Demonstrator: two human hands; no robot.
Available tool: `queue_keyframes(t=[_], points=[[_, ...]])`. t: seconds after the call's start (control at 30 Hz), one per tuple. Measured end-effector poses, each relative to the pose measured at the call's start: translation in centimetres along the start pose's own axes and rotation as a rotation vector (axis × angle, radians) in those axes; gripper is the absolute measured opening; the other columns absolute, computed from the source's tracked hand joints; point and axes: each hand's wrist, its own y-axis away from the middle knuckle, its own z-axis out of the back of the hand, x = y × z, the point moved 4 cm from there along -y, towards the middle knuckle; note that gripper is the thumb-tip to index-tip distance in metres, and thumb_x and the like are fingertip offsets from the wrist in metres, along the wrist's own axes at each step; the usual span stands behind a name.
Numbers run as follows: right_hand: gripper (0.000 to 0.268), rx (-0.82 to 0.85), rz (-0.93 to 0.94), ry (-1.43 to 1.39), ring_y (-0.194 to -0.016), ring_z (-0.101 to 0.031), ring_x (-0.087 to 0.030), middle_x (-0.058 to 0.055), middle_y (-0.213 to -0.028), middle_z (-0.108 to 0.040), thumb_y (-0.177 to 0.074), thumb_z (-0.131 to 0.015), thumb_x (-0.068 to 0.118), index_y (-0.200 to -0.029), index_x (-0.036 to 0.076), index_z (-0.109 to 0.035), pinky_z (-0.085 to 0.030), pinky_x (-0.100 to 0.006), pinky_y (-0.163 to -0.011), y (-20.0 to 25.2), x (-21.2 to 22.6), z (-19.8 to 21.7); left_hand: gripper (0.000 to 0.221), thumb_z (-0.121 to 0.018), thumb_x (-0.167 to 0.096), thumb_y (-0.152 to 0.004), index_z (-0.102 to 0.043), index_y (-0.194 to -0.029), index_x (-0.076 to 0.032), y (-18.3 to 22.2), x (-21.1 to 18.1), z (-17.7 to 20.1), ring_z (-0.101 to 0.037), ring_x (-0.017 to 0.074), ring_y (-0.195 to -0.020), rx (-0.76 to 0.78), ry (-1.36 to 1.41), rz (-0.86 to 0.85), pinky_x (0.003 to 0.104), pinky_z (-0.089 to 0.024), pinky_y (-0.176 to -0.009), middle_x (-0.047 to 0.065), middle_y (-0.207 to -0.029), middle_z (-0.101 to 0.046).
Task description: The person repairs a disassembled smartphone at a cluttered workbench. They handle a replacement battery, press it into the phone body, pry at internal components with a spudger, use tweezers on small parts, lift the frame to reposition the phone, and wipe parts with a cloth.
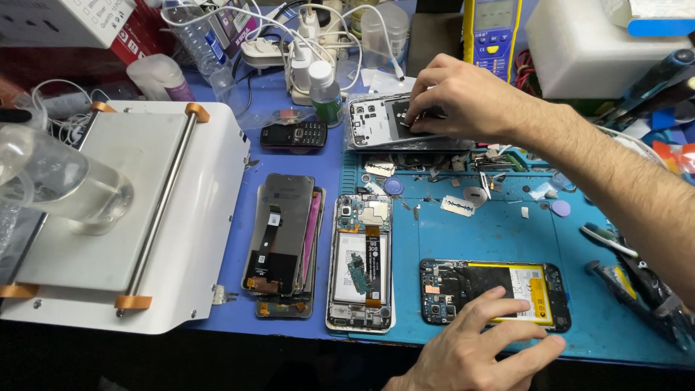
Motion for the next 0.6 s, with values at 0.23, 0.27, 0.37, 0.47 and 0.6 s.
queue_keyframes(t=[0.23, 0.27, 0.37, 0.47, 0.6], points=[[0.013, -0.02, 0.01, 0.005, -0.11, -0.061, -0.022, -0.003, -0.107, -0.072, -0.085, -0.082, 0.02, -0.097, 0.015, -0.081, -0.059, -0.035, -0.094, 0.04, 0.43, 0.26, 0.025, -0.069, 0.0, -0.106, -0.066, -0.131, -0.001, 0.04, 0.1, -0.23, -0.053, 0.0354, -0.133, 0.011, 0.047, 0.019, 0.061, -0.044, -0.132, 0.016, -0.124, -0.065], [0.013, -0.016, 0.011, 0.012, -0.11, -0.061, -0.022, -0.003, -0.108, -0.072, -0.086, -0.082, 0.021, -0.097, 0.015, -0.081, -0.059, -0.036, -0.094, 0.05, 0.39, 0.19, 0.025, -0.069, 0.0, -0.105, -0.066, -0.13, 0.0, 0.04, 0.06, -0.22, -0.054, 0.0364, -0.135, 0.019, 0.052, 0.029, 0.061, -0.043, -0.132, 0.017, -0.123, -0.066], [0.014, -0.018, 0.015, 0.025, -0.111, -0.061, -0.022, -0.003, -0.109, -0.072, -0.085, -0.082, 0.021, -0.097, 0.015, -0.08, -0.059, -0.036, -0.094, 0.09, 0.3, -0.12, 0.027, -0.07, 0.0, -0.104, -0.067, -0.13, -0.001, 0.11, 0.12, -0.32, -0.054, 0.0369, -0.137, 0.025, 0.046, 0.03, 0.059, -0.043, -0.132, 0.016, -0.123, -0.067], [0.015, -0.021, 0.01, 0.036, -0.113, -0.06, -0.022, -0.003, -0.11, -0.071, -0.085, -0.082, 0.023, -0.097, 0.015, -0.079, -0.058, -0.036, -0.095, 0.19, 0.3, -0.23, 0.029, -0.071, 0.001, -0.103, -0.066, -0.131, -0.001, 0.16, 0.16, -0.42, -0.053, 0.0364, -0.137, 0.023, 0.037, 0.021, 0.059, -0.043, -0.132, 0.016, -0.122, -0.067], [0.01, -0.087, 0.021, 0.045, -0.114, -0.055, -0.024, -0.006, -0.115, -0.064, -0.085, -0.084, 0.02, -0.09, 0.015, -0.079, -0.057, -0.033, -0.091, 0.38, 0.4, -0.01, 0.029, -0.072, 0.002, -0.103, -0.065, -0.131, -0.001, 0.21, 0.19, -0.57, -0.052, 0.0356, -0.137, 0.013, 0.036, 0.012, 0.059, -0.043, -0.132, 0.016, -0.123, -0.066]])
